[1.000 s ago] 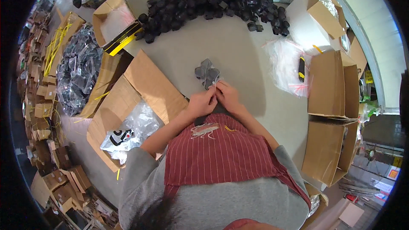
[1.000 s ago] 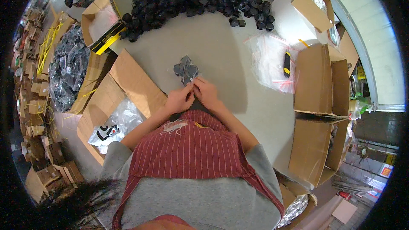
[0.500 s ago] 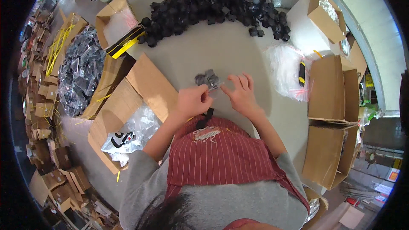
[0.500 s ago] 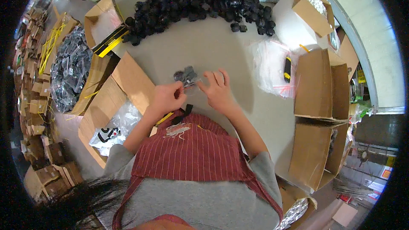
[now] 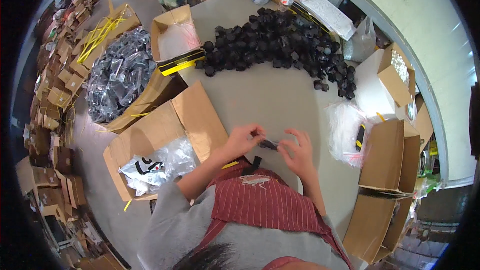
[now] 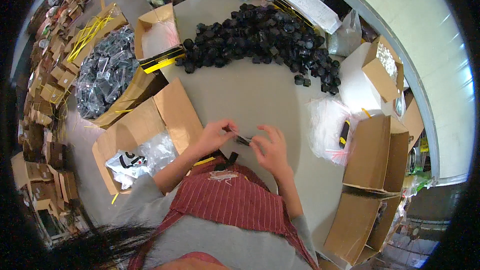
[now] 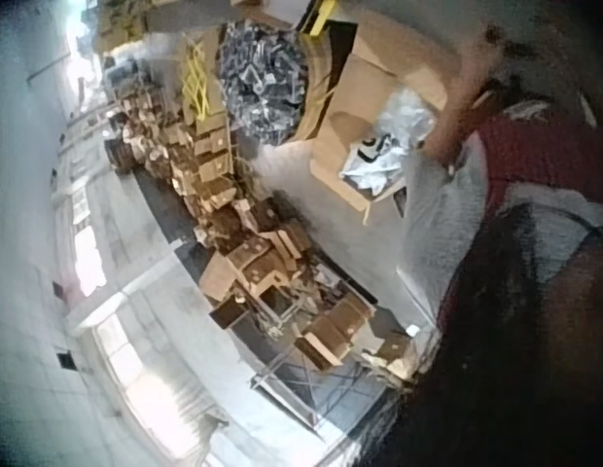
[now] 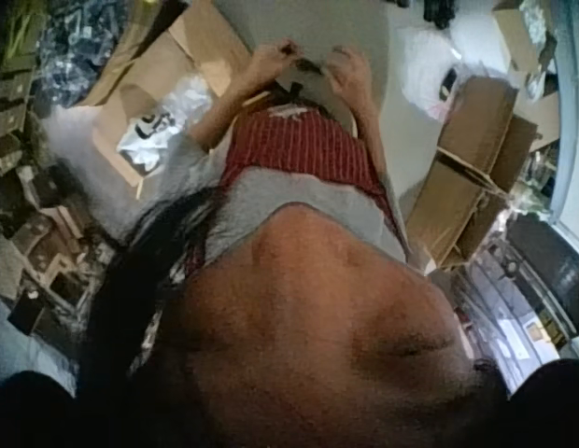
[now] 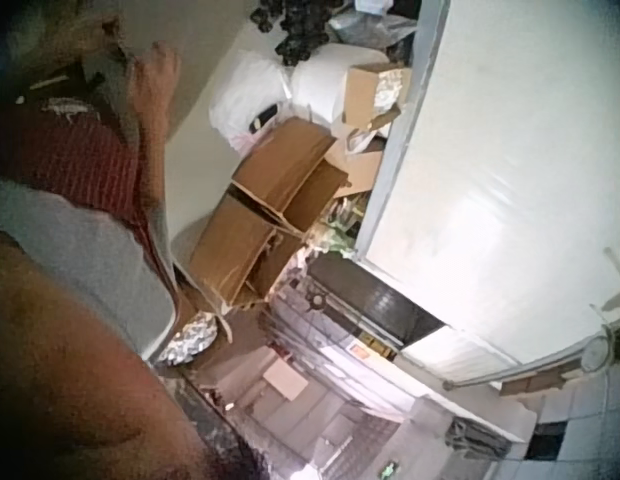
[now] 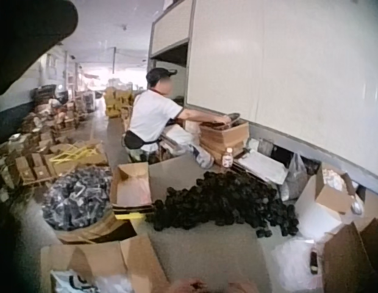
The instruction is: The person picks up plastic items and places them into a small clear plastic bag, then sets the bag down on the table.
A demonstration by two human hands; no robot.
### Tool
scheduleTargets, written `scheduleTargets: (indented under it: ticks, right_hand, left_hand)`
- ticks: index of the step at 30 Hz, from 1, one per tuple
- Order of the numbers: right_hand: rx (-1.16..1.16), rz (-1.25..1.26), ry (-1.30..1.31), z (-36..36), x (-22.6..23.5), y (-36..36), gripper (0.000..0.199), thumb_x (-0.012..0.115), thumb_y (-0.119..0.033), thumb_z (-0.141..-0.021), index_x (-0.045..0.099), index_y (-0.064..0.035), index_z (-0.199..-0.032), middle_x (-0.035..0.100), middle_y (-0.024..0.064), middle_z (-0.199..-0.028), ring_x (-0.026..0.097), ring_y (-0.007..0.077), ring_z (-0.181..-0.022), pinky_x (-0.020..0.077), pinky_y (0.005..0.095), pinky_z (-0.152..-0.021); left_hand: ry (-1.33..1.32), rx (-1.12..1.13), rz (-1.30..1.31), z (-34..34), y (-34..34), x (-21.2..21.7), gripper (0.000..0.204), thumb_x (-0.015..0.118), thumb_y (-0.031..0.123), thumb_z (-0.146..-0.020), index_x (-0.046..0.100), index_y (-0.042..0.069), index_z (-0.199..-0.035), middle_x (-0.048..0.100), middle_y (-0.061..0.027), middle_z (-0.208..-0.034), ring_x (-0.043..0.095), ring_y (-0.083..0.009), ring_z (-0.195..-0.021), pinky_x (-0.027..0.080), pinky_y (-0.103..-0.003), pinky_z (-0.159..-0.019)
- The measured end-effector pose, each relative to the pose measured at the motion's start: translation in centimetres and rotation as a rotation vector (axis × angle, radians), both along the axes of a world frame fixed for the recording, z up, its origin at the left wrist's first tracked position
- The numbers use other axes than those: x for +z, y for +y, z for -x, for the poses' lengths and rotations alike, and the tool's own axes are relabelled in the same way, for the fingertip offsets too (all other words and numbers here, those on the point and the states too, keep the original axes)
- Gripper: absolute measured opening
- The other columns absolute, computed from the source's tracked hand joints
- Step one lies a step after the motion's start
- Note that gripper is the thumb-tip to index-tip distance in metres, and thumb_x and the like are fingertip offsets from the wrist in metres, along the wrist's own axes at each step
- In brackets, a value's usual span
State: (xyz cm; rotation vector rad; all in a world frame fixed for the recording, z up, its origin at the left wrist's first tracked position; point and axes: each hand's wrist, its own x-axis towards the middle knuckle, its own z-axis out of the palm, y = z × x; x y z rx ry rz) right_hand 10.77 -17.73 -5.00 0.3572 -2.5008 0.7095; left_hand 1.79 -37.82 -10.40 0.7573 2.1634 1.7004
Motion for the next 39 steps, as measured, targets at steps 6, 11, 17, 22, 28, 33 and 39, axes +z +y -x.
scheduleTargets:
  ticks: [6, 11, 17, 22, 28, 33, 39]
  right_hand:
    - [0.083, 0.076, -0.094, -0.2, -1.4, -0.3, 0.013, 0.074, -0.006, -0.075, 0.065, -0.0054, -0.085, 0.066, 0.0071, -0.096, 0.063, 0.0267, -0.086, 0.0488, 0.0384, -0.078]
    - [0.015, 0.139, -0.114, -0.6, -1.5, -0.5, 0.016, 0.073, -0.004, -0.075, 0.065, -0.0052, -0.09, 0.068, 0.0073, -0.098, 0.063, 0.0265, -0.087, 0.0496, 0.0395, -0.078]
    - [-0.084, 0.153, -0.107, -0.4, -0.2, -2.2, 0.022, 0.069, -0.005, -0.08, 0.06, -0.0066, -0.099, 0.065, 0.0065, -0.095, 0.06, 0.03, -0.083, 0.0464, 0.0402, -0.082]
    - [0.011, 0.152, -0.175, -0.9, -0.2, -1.2, 0.016, 0.066, -0.003, -0.08, 0.059, -0.0066, -0.095, 0.063, 0.0076, -0.088, 0.06, 0.0303, -0.088, 0.0449, 0.0413, -0.088]
    - [0.03, 0.172, -0.051, -1.9, -0.2, -1.5, 0.014, 0.066, -0.002, -0.077, 0.058, -0.0069, -0.087, 0.06, 0.0063, -0.078, 0.059, 0.0262, -0.076, 0.0443, 0.0412, -0.089]
    - [-0.035, 0.17, -0.079, -3.8, -1.0, 0.6, 0.015, 0.066, 0.0, -0.075, 0.057, -0.0073, -0.084, 0.057, 0.0048, -0.073, 0.058, 0.0238, -0.072, 0.0442, 0.039, -0.087]
    - [-0.165, 0.238, -0.052, -6.5, -0.3, 1.7, 0.014, 0.066, 0.001, -0.077, 0.056, -0.0071, -0.08, 0.055, 0.0044, -0.071, 0.055, 0.0227, -0.068, 0.0439, 0.037, -0.079]
  left_hand:
    - [0.112, -0.077, -0.041, -0.8, 0.5, 2.5, 0.012, 0.067, 0.011, -0.089, 0.066, 0.002, -0.097, 0.069, -0.01, -0.088, 0.067, -0.0186, -0.082, 0.053, -0.032, -0.076]
    - [0.038, -0.014, -0.019, -0.9, 0.4, 2.7, 0.012, 0.068, 0.011, -0.087, 0.067, 0.004, -0.097, 0.069, -0.0118, -0.087, 0.068, -0.0236, -0.08, 0.052, -0.033, -0.071]
    - [0.357, -0.038, 0.033, -1.7, 1.4, 2.0, 0.008, 0.067, 0.009, -0.085, 0.066, 0.007, -0.092, 0.067, -0.0134, -0.083, 0.064, -0.0341, -0.077, 0.05, -0.038, -0.065]
    - [0.338, -0.038, 0.027, -2.0, 1.6, 3.1, 0.009, 0.068, 0.008, -0.084, 0.066, 0.007, -0.092, 0.068, -0.0125, -0.084, 0.066, -0.0321, -0.077, 0.051, -0.038, -0.065]
    - [0.466, -0.025, -0.022, -3.0, 1.7, 3.1, 0.009, 0.068, 0.008, -0.082, 0.066, 0.008, -0.091, 0.067, -0.009, -0.078, 0.065, -0.0275, -0.069, 0.05, -0.036, -0.06]
    - [0.196, 0.083, 0.174, -2.1, 1.0, 4.8, 0.009, 0.066, 0.011, -0.088, 0.066, 0.006, -0.095, 0.069, -0.0118, -0.085, 0.068, -0.0266, -0.077, 0.052, -0.035, -0.068]
    - [0.185, 0.082, 0.036, -2.2, 2.8, 5.0, 0.007, 0.066, 0.006, -0.088, 0.065, 0.004, -0.095, 0.068, -0.0078, -0.08, 0.066, -0.0171, -0.068, 0.051, -0.03, -0.062]
